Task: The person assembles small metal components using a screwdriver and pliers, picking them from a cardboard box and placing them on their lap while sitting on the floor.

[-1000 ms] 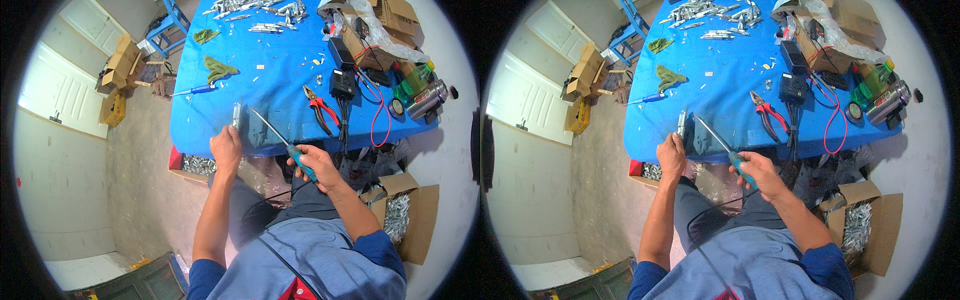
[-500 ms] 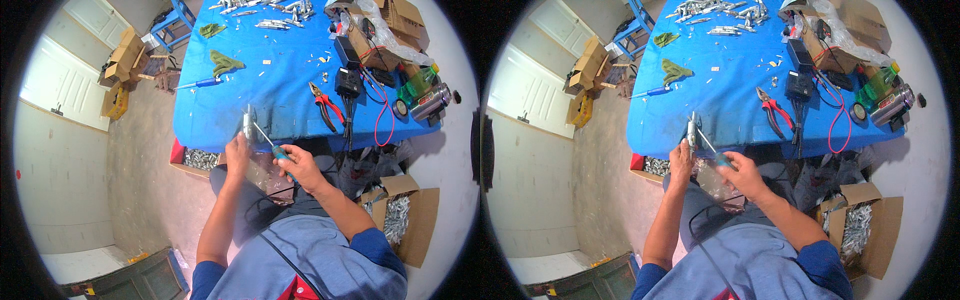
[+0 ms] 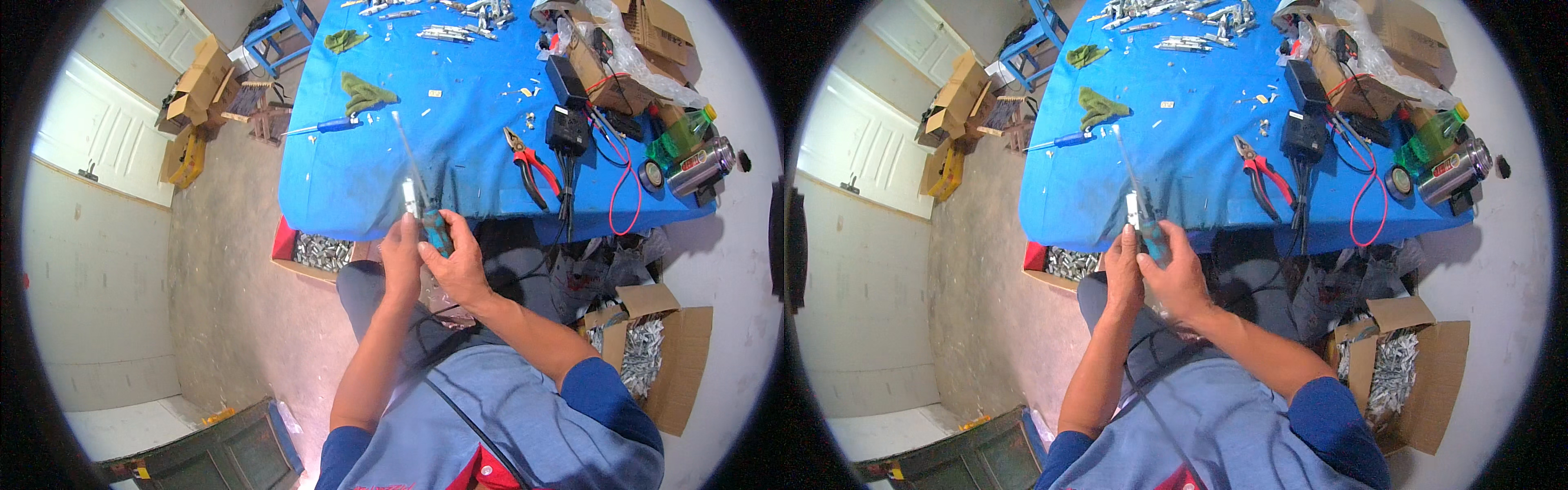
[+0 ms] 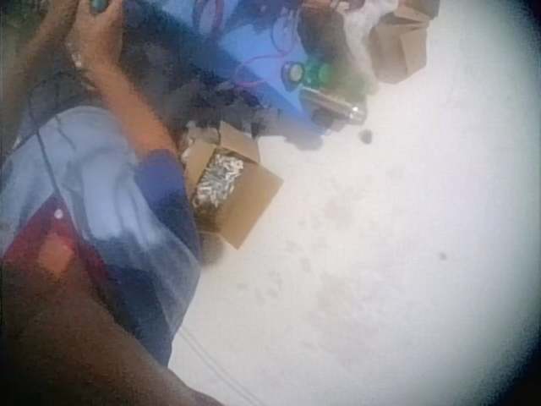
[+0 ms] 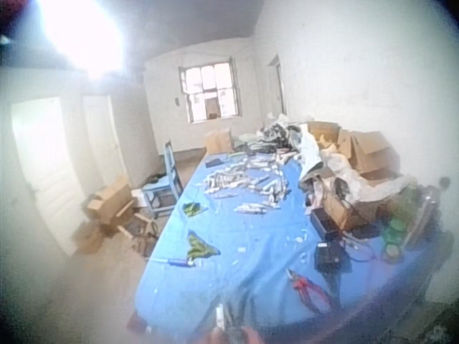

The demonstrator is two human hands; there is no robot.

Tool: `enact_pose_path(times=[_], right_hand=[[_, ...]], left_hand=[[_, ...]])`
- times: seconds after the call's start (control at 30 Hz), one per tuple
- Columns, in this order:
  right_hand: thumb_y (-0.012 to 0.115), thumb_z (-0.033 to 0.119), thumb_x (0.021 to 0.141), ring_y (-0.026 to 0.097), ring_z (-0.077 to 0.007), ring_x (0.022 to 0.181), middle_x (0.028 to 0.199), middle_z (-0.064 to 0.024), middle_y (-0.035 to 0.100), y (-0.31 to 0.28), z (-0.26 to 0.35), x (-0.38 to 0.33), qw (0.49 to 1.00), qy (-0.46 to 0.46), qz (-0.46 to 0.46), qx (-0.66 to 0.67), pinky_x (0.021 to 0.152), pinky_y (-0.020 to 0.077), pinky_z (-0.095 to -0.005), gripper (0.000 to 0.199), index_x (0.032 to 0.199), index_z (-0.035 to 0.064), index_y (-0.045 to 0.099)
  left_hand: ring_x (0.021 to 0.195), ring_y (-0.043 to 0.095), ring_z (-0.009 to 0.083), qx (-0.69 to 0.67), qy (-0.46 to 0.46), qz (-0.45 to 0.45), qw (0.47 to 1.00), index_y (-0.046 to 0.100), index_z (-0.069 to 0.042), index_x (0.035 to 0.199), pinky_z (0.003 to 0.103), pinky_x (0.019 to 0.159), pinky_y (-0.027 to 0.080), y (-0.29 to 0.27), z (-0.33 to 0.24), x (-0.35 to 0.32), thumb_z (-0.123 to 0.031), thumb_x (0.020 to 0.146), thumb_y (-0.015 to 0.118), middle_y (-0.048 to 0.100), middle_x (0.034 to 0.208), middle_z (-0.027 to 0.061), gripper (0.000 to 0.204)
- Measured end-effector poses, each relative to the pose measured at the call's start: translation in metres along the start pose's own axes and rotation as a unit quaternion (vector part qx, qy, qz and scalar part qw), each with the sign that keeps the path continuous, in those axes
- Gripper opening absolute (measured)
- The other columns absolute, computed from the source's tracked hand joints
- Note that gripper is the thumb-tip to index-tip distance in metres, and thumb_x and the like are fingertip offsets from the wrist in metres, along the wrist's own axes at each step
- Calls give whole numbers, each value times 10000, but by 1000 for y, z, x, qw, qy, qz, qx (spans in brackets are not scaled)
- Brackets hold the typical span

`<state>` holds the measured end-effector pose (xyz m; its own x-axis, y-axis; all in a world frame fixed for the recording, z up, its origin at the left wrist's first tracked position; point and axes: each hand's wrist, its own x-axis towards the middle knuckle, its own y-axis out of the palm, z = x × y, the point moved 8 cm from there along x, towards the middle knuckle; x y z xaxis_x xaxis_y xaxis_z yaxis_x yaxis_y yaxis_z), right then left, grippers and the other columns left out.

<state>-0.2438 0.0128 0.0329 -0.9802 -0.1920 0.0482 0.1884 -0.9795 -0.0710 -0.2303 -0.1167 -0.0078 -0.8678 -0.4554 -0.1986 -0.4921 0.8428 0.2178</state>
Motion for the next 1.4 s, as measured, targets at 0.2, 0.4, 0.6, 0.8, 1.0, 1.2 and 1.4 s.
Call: enact_pose_path(times=[0.2,0.4,0.6,0.8,1.0,1.2,1.4], right_hand=[[717,77,784,636,-288,1108,1169,-208,638,4,-5,15,998,9,62,-1,935,490,-375,562,1294,0,493],[744,120,770,655,-284,977,1050,-193,646,-3,6,9,989,-54,23,-132,851,511,-384,508,1214,13,521],[740,126,768,669,-331,914,983,-197,655,-10,7,8,979,-25,10,-202,808,524,-409,478,1182,19,527],[736,121,762,671,-379,903,988,-222,663,-11,18,3,958,-103,17,-265,791,531,-425,478,1184,9,544],[711,114,783,673,-384,911,981,-239,664,-19,10,10,976,-87,28,-199,790,530,-414,433,1172,-18,575],[689,126,796,625,-169,825,928,-131,673,-28,18,47,978,-71,111,-163,774,506,-332,429,1187,-18,590],[664,171,767,639,-190,884,967,-142,692,-34,26,104,950,1,289,-121,803,505,-339,439,1149,-41,622]], left_hand=[[791,541,107,1,-47,7,999,628,33,1062,273,681,454,-4,9,3,-394,1013,525,619,915,41,442],[813,559,107,-6,-57,20,998,610,-2,1099,268,703,462,-3,31,5,-338,1049,461,621,930,31,371],[707,494,81,-3,-119,35,992,606,-55,1025,245,622,415,1,30,0,-355,1052,455,545,811,-16,336],[629,426,66,-12,-120,22,992,591,-82,965,229,543,346,4,32,1,-392,1044,463,480,735,-43,345],[589,426,66,-21,-153,29,988,557,-104,891,227,511,339,13,18,-3,-406,1039,468,457,704,-41,348],[574,431,66,-18,-153,28,988,572,-71,902,218,493,329,7,10,-1,-391,1028,500,442,675,-42,351],[549,427,46,12,-101,-9,995,613,-41,900,201,472,324,-28,-6,4,-334,1009,559,508,676,-27,318]])
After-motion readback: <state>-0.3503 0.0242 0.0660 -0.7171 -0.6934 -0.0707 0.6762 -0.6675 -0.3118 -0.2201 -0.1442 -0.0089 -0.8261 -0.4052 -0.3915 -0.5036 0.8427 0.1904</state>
